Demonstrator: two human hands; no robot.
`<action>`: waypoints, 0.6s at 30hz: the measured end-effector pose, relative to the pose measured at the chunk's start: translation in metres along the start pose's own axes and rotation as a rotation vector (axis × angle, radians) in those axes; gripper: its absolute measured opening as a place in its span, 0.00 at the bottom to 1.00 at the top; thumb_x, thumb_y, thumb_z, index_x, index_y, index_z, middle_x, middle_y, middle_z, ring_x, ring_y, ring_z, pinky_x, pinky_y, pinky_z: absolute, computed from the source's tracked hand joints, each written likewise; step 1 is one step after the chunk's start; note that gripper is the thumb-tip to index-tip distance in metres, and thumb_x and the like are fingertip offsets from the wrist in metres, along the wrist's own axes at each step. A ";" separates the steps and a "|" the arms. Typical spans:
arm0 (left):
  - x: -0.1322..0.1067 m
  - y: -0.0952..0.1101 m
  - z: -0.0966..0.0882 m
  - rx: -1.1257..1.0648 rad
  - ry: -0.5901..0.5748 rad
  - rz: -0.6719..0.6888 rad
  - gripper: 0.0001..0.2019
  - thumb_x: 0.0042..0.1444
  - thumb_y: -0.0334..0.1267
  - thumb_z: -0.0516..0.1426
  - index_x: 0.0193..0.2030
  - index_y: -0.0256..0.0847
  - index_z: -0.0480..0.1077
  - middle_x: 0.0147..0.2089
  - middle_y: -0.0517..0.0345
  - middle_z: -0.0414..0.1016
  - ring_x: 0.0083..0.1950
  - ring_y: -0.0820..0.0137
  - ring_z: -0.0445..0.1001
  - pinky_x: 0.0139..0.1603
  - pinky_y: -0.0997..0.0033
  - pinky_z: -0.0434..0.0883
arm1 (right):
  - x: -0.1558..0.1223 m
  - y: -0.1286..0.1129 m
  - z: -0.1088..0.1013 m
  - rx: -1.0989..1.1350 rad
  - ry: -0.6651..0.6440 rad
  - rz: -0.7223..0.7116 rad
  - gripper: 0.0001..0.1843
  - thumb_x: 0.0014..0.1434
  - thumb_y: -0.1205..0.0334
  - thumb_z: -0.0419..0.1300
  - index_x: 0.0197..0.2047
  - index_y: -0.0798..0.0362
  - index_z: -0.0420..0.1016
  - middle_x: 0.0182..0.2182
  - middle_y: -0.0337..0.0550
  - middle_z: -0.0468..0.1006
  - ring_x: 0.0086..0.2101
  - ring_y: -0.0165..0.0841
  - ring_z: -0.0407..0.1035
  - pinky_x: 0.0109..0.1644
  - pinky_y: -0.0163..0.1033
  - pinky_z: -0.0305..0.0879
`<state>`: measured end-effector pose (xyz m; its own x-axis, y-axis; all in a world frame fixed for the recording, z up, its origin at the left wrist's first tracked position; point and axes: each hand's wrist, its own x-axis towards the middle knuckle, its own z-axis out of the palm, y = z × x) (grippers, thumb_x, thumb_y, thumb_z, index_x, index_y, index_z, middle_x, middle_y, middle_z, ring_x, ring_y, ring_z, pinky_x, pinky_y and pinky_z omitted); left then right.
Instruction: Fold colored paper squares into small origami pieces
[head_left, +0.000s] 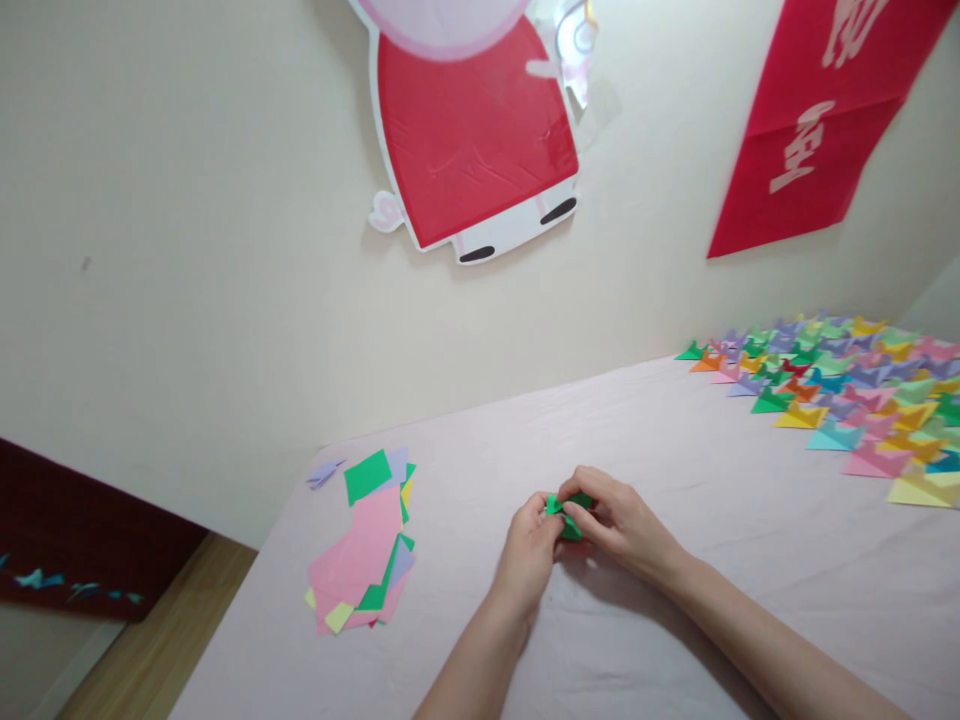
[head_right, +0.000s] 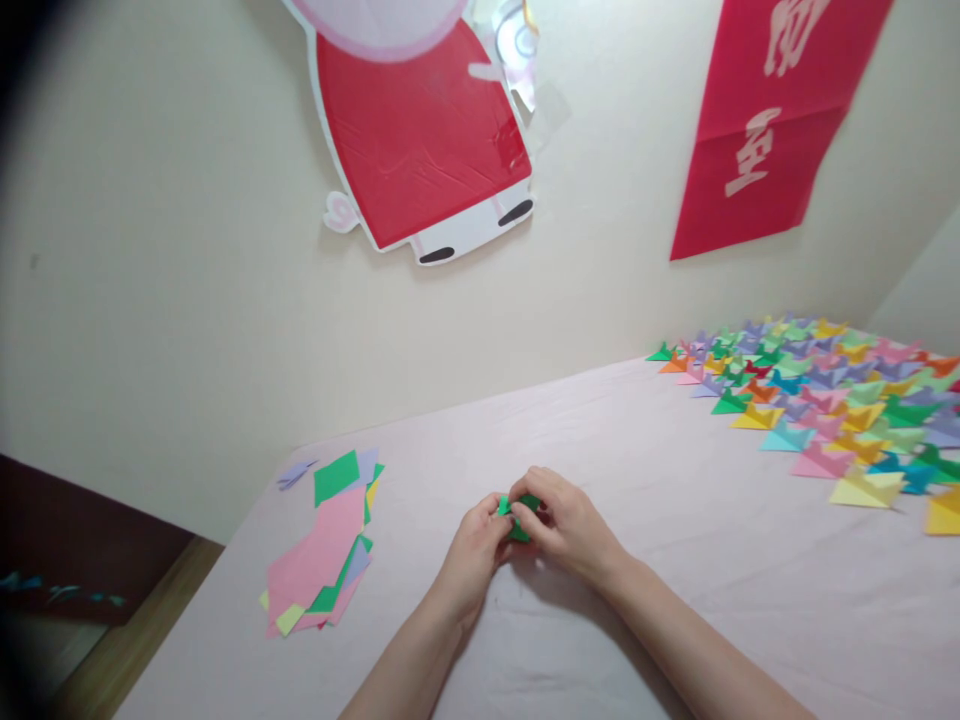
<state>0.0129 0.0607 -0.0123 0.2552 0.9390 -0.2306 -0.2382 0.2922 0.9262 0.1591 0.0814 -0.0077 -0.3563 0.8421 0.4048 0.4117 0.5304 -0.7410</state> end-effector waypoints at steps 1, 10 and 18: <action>0.000 0.001 0.000 -0.007 -0.004 -0.002 0.14 0.50 0.42 0.60 0.41 0.37 0.68 0.36 0.54 0.75 0.37 0.67 0.75 0.37 0.70 0.72 | 0.000 0.001 0.000 0.015 -0.001 0.026 0.08 0.63 0.62 0.52 0.34 0.50 0.71 0.30 0.41 0.73 0.33 0.34 0.68 0.37 0.38 0.63; 0.004 -0.007 -0.007 0.080 0.032 0.081 0.22 0.54 0.54 0.61 0.42 0.36 0.68 0.36 0.53 0.76 0.34 0.68 0.77 0.32 0.71 0.73 | -0.001 0.004 0.003 0.233 0.054 0.228 0.09 0.60 0.58 0.55 0.39 0.52 0.74 0.32 0.41 0.76 0.32 0.34 0.70 0.37 0.38 0.65; 0.004 -0.011 -0.011 0.212 0.123 0.144 0.17 0.59 0.52 0.58 0.38 0.37 0.67 0.33 0.55 0.77 0.33 0.67 0.78 0.30 0.73 0.74 | -0.001 0.007 0.006 0.391 0.067 0.334 0.14 0.58 0.49 0.58 0.33 0.53 0.72 0.23 0.36 0.72 0.25 0.31 0.66 0.31 0.36 0.62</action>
<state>0.0065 0.0627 -0.0267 0.1142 0.9869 -0.1142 -0.0592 0.1215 0.9908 0.1572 0.0839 -0.0171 -0.1997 0.9704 0.1360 0.1453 0.1666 -0.9752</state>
